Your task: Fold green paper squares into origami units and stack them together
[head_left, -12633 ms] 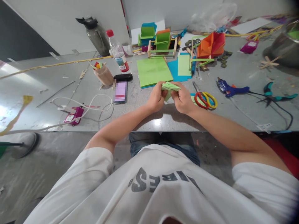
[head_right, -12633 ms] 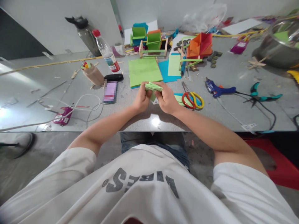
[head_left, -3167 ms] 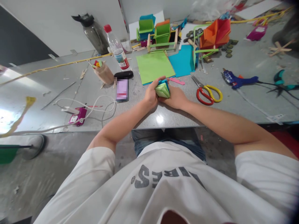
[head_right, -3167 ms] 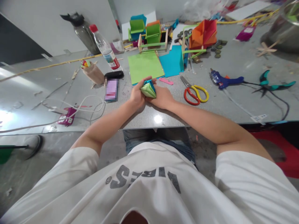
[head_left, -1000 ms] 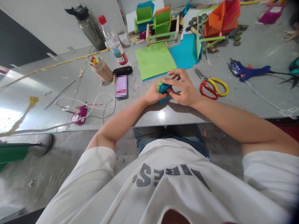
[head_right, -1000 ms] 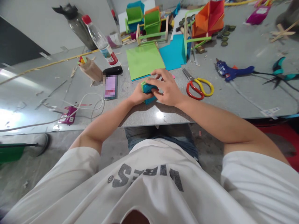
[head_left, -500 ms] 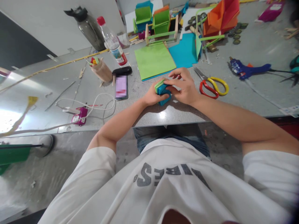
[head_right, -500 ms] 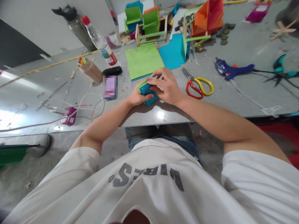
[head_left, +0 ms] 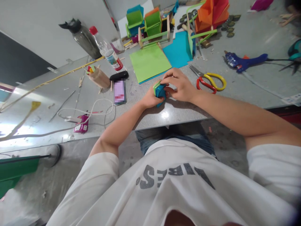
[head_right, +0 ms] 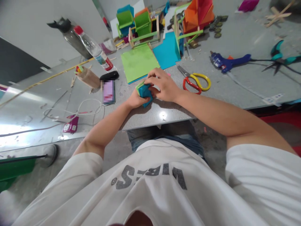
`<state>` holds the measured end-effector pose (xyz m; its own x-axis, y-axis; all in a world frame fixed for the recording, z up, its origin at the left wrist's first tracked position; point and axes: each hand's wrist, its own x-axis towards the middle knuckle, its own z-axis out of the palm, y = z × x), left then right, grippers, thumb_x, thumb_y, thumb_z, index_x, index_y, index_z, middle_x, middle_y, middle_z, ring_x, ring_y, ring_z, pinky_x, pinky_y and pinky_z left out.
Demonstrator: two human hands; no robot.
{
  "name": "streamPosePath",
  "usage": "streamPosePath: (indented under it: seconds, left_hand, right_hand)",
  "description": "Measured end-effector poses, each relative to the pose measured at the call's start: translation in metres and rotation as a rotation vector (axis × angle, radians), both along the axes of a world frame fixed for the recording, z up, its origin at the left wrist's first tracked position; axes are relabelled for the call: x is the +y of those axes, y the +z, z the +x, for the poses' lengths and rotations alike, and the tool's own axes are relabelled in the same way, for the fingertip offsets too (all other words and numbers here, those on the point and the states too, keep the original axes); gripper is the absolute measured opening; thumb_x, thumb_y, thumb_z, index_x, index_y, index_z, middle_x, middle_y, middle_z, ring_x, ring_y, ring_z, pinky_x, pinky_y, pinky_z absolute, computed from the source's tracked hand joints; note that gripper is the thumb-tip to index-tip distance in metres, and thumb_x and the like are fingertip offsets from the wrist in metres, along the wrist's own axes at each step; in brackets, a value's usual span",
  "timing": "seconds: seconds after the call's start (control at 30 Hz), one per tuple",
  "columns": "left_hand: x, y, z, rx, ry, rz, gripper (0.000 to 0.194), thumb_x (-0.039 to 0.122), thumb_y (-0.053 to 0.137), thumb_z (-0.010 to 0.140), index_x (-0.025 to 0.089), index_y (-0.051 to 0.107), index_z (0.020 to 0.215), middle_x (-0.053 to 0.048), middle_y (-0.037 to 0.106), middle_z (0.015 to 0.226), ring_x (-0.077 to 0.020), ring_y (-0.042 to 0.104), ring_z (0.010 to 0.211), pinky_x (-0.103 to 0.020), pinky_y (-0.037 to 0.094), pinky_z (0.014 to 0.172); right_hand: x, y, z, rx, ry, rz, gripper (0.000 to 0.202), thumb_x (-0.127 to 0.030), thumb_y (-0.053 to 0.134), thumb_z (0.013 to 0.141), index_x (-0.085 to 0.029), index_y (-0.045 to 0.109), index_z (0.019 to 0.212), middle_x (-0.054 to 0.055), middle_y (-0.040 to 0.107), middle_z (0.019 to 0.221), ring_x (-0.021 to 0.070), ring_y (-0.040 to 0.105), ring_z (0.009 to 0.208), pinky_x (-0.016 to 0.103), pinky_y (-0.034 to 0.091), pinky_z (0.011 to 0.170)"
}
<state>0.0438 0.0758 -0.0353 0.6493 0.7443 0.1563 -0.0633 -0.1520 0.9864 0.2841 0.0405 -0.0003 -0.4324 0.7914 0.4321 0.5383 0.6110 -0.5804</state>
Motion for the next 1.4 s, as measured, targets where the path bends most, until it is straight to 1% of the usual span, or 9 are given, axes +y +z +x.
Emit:
streamPosePath:
  seconds: [0.1,0.23,0.47,0.6,0.7,0.83,1.07,1.23,1.4]
  left_hand:
    - [0.008,-0.011,-0.001,0.005,-0.004,0.139,0.076,0.029,0.101,0.074,0.029,0.066,0.142,-0.003,0.081,0.115,-0.0277,0.083,0.106,-0.047,0.07,0.1]
    - [0.017,-0.02,-0.002,0.008,0.059,0.272,0.079,0.024,0.101,0.067,0.028,0.068,0.139,-0.007,0.08,0.13,-0.0293,0.08,0.118,-0.046,0.068,0.105]
    - [0.006,-0.008,0.001,0.032,0.065,0.144,0.066,0.023,0.098,0.07,0.026,0.069,0.129,-0.009,0.084,0.125,-0.028,0.083,0.106,-0.046,0.07,0.099]
    - [0.0,0.001,0.004,0.041,0.11,0.11,0.064,0.02,0.099,0.066,0.026,0.067,0.121,-0.007,0.083,0.115,-0.0295,0.082,0.109,-0.046,0.069,0.099]
    - [-0.003,0.004,0.006,0.021,0.09,0.061,0.061,0.018,0.095,0.065,0.026,0.064,0.117,-0.004,0.079,0.104,-0.028,0.081,0.101,-0.046,0.067,0.096]
    - [-0.005,0.007,0.006,0.022,0.087,0.027,0.062,0.015,0.092,0.064,0.025,0.064,0.119,-0.001,0.074,0.098,-0.026,0.078,0.096,-0.045,0.065,0.094]
    - [-0.003,0.009,0.006,0.022,0.082,0.096,0.056,0.014,0.092,0.066,0.025,0.07,0.117,-0.004,0.074,0.107,-0.029,0.078,0.111,-0.052,0.064,0.108]
    - [0.0,0.006,0.005,-0.001,0.06,0.143,0.059,0.02,0.093,0.069,0.025,0.072,0.123,-0.007,0.079,0.122,-0.0294,0.079,0.115,-0.051,0.063,0.106]
    - [0.004,-0.001,0.004,0.018,0.04,0.114,0.044,0.021,0.093,0.073,0.024,0.071,0.111,-0.006,0.076,0.109,-0.0288,0.078,0.113,-0.052,0.063,0.111]
  right_hand:
    - [0.007,-0.006,0.001,0.07,0.072,0.053,0.043,-0.066,0.076,0.11,-0.039,0.082,0.143,0.014,0.073,0.16,0.0479,0.063,0.152,0.079,0.049,0.138]
    - [0.016,-0.014,0.005,0.111,0.131,0.115,0.04,-0.063,0.08,0.109,-0.039,0.082,0.14,0.015,0.073,0.158,0.049,0.066,0.149,0.08,0.049,0.136]
    - [0.01,-0.008,0.005,0.087,0.099,0.098,0.039,-0.057,0.08,0.11,-0.042,0.083,0.146,0.014,0.073,0.163,0.0472,0.065,0.15,0.079,0.055,0.134]
    - [0.01,-0.015,0.003,0.1,0.093,0.172,0.037,-0.05,0.074,0.115,-0.038,0.087,0.147,0.015,0.071,0.162,0.0437,0.068,0.144,0.076,0.059,0.129]
    - [0.012,-0.02,0.002,0.117,0.064,0.221,0.036,-0.047,0.074,0.115,-0.036,0.089,0.146,0.016,0.069,0.165,0.0415,0.07,0.14,0.075,0.061,0.127]
    - [0.01,-0.021,0.002,0.112,0.047,0.228,0.034,-0.048,0.08,0.112,-0.038,0.089,0.143,0.014,0.066,0.171,0.0458,0.069,0.146,0.079,0.061,0.125]
    - [-0.001,-0.015,-0.005,0.105,0.097,0.284,0.039,-0.038,0.074,0.111,-0.035,0.084,0.148,0.017,0.069,0.171,0.0402,0.073,0.136,0.069,0.066,0.116]
    - [-0.007,-0.008,-0.008,0.061,0.043,0.148,0.033,-0.043,0.077,0.11,-0.038,0.084,0.141,0.013,0.068,0.175,0.0424,0.069,0.146,0.071,0.063,0.127]
    - [-0.001,-0.012,-0.006,0.097,0.057,0.166,0.039,-0.047,0.075,0.11,-0.041,0.084,0.148,0.012,0.068,0.169,0.0457,0.065,0.153,0.077,0.056,0.133]
